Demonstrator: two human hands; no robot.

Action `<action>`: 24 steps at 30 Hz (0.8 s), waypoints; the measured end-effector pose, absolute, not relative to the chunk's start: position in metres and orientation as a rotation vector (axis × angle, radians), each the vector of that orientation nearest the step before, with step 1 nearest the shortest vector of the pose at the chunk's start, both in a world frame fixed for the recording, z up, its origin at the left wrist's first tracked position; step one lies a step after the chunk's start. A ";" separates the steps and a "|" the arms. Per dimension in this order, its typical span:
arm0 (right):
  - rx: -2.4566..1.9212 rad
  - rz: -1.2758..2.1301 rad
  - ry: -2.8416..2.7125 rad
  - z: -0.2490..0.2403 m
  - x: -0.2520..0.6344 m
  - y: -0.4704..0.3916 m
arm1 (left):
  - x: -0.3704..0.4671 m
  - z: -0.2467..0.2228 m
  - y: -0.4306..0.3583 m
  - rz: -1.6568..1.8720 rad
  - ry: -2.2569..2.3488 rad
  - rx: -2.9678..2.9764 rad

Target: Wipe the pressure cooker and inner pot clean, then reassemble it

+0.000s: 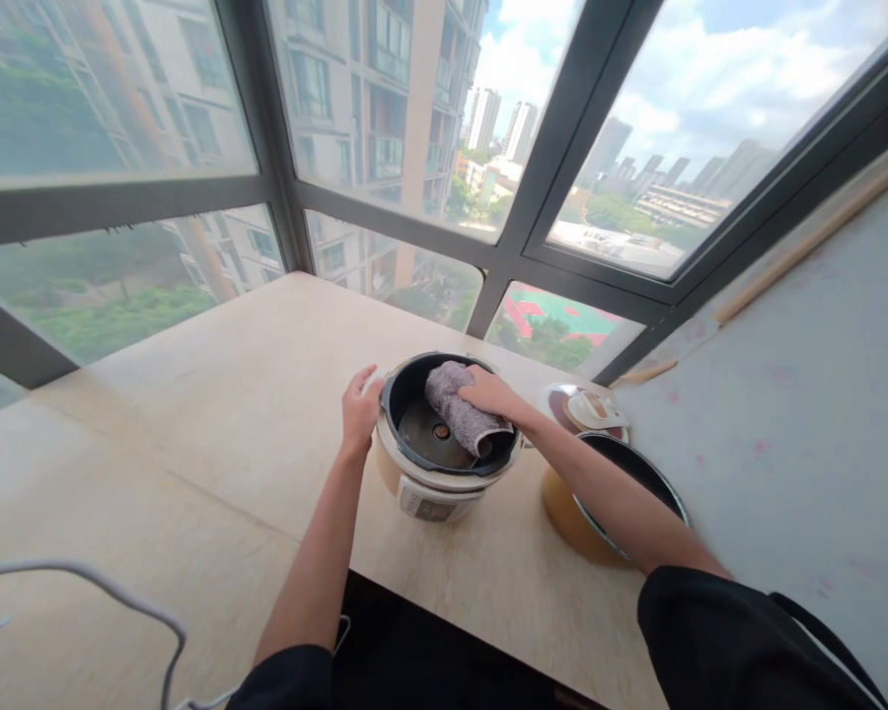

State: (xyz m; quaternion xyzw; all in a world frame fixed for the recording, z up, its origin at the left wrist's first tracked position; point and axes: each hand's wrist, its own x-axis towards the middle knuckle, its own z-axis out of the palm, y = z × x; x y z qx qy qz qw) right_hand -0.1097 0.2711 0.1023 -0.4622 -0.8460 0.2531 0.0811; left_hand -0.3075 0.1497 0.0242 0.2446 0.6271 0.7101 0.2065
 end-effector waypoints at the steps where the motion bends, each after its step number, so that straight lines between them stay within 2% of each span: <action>1: -1.405 0.766 -2.601 0.097 -0.122 0.272 | -0.308 0.023 0.149 1.994 1.726 0.684; 6: -1.300 0.853 -2.827 0.079 -0.170 0.268 | -0.306 0.019 0.149 2.057 1.690 0.661; 11: -1.079 0.970 -2.981 0.082 -0.188 0.250 | -0.304 0.014 0.151 2.086 1.642 0.589; 19: -0.308 1.334 -3.328 0.096 -0.155 0.235 | -0.304 0.015 0.152 2.088 1.678 0.569; 22: -0.226 1.152 -3.567 0.099 -0.138 0.240 | -0.304 0.017 0.151 2.090 1.704 0.585; 24: -0.251 0.680 -3.747 0.096 -0.129 0.245 | -0.305 0.018 0.150 2.079 1.709 0.602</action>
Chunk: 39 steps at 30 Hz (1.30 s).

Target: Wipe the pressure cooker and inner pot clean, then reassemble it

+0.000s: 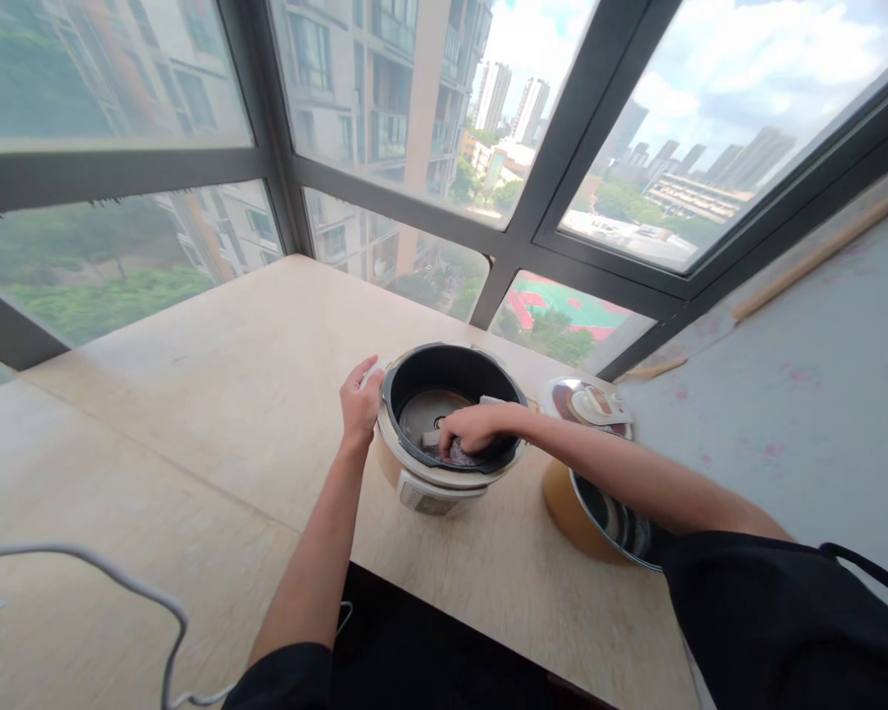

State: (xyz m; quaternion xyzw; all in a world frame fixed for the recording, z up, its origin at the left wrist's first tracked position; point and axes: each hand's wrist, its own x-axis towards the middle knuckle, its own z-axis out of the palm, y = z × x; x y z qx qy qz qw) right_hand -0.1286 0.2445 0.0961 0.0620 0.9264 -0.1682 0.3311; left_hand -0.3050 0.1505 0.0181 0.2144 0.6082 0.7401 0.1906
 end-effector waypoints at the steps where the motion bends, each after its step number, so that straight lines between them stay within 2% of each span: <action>1: 0.183 -0.254 2.441 0.094 -0.125 0.247 | -0.306 0.018 0.150 2.073 1.708 0.612; 3: 0.229 0.040 2.493 0.087 -0.120 0.253 | -0.307 0.019 0.149 2.062 1.704 0.632; 5: 0.230 0.185 2.569 0.082 -0.119 0.259 | -0.307 0.019 0.149 2.057 1.698 0.650; 16: -0.331 0.401 2.884 0.076 -0.144 0.296 | -0.306 0.019 0.149 2.059 1.675 0.642; 21: 0.196 0.199 2.718 0.082 -0.152 0.286 | -0.306 0.019 0.148 2.048 1.681 0.679; 26: 0.483 0.012 2.509 0.090 -0.140 0.287 | -0.306 0.018 0.148 2.051 1.699 0.674; 33: 0.732 -0.339 2.387 0.083 -0.133 0.295 | -0.304 0.016 0.150 2.087 1.682 0.624; 39: 0.784 -0.445 2.524 0.082 -0.141 0.292 | -0.301 0.018 0.150 2.099 1.690 0.571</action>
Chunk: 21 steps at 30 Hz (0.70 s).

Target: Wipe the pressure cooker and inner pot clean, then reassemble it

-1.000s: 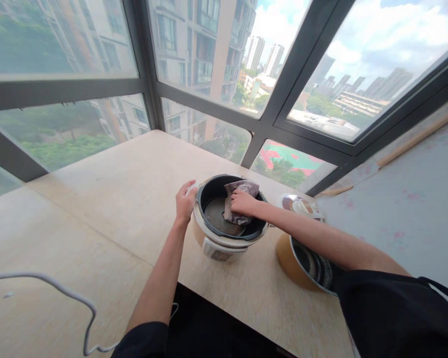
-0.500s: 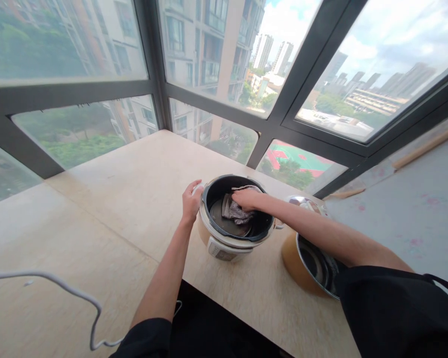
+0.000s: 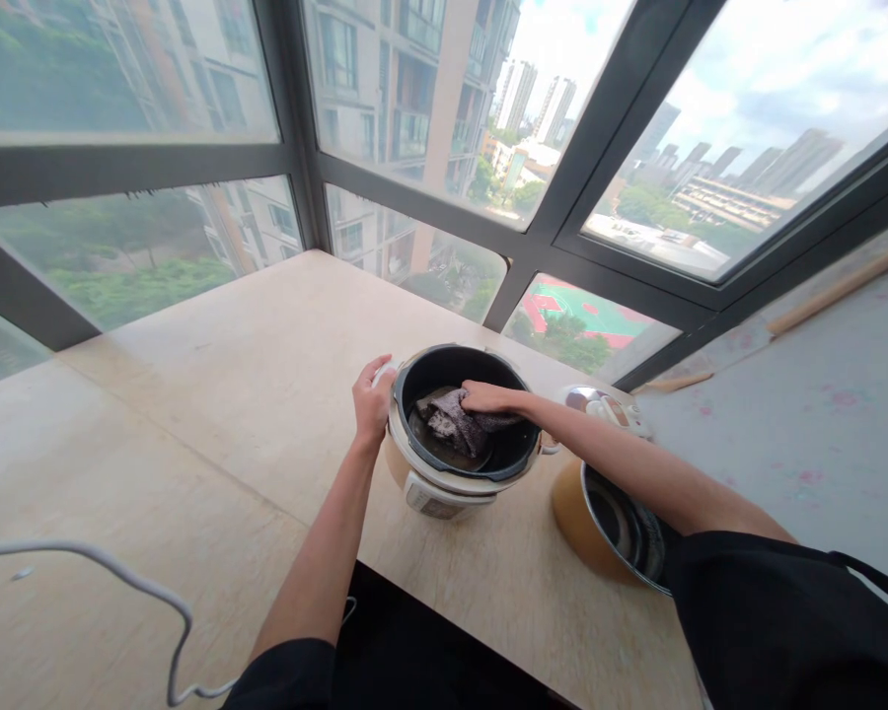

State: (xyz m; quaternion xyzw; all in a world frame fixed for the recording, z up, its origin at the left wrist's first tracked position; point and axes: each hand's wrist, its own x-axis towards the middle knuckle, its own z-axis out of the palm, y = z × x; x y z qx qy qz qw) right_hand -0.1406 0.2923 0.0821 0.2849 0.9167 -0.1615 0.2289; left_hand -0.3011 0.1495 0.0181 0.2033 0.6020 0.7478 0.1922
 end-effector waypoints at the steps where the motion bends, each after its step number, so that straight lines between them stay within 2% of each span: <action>1: 0.769 -0.450 2.547 0.082 -0.146 0.291 | -0.301 0.018 0.150 2.102 1.693 0.570; 9: 0.375 -0.438 2.666 0.077 -0.197 0.250 | -0.302 0.016 0.149 2.081 1.654 0.575; 16: -0.322 -0.365 2.731 0.078 -0.169 0.228 | -0.302 0.017 0.149 2.073 1.684 0.604; 21: -0.408 -0.284 2.586 0.093 -0.150 0.228 | -0.304 0.014 0.149 2.066 1.683 0.621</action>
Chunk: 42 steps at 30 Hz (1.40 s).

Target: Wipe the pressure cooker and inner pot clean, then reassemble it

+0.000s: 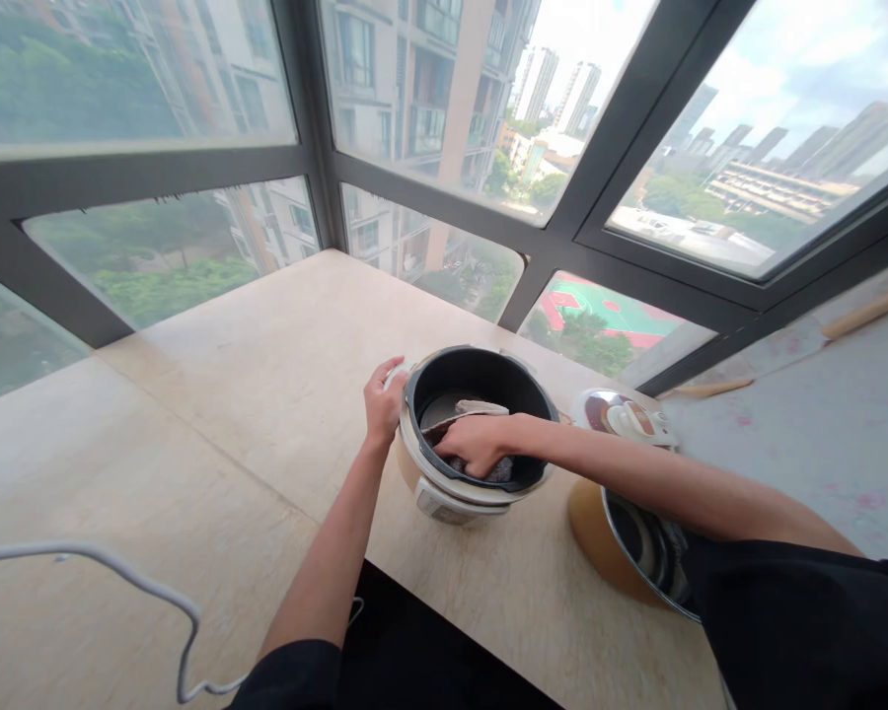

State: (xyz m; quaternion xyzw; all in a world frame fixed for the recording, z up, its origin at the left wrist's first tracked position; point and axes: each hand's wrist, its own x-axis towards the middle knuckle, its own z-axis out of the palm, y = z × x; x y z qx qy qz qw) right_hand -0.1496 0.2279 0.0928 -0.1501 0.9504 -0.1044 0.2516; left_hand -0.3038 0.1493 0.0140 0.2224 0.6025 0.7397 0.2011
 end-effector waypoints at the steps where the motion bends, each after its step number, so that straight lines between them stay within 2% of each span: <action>1: -0.383 -0.244 2.557 0.097 -0.147 0.229 | -0.304 0.014 0.149 2.067 1.683 0.623; 5: -0.188 -0.062 2.524 0.112 -0.135 0.243 | -0.304 0.015 0.149 2.079 1.689 0.622; 9: -0.099 -0.072 2.698 0.120 -0.119 0.258 | -0.303 0.015 0.149 2.088 1.683 0.598; 13: 0.214 -0.177 2.943 0.117 -0.111 0.257 | -0.303 0.014 0.151 2.083 1.682 0.582; 17: 0.637 -0.458 3.119 0.099 -0.126 0.249 | -0.304 0.013 0.152 2.093 1.708 0.597; 21: 0.538 -0.641 3.155 0.077 -0.142 0.244 | -0.305 0.012 0.154 2.106 1.683 0.586; 24: 0.335 -0.520 3.080 0.070 -0.147 0.242 | -0.305 0.011 0.154 2.113 1.671 0.567; 27: 0.333 -0.390 3.076 0.073 -0.153 0.240 | -0.305 0.012 0.154 2.109 1.662 0.554; 36: 0.919 0.124 2.917 0.101 -0.167 0.256 | -0.305 0.013 0.153 2.102 1.632 0.555; 42: 1.243 0.205 2.842 0.117 -0.134 0.262 | -0.308 0.011 0.154 2.117 1.621 0.581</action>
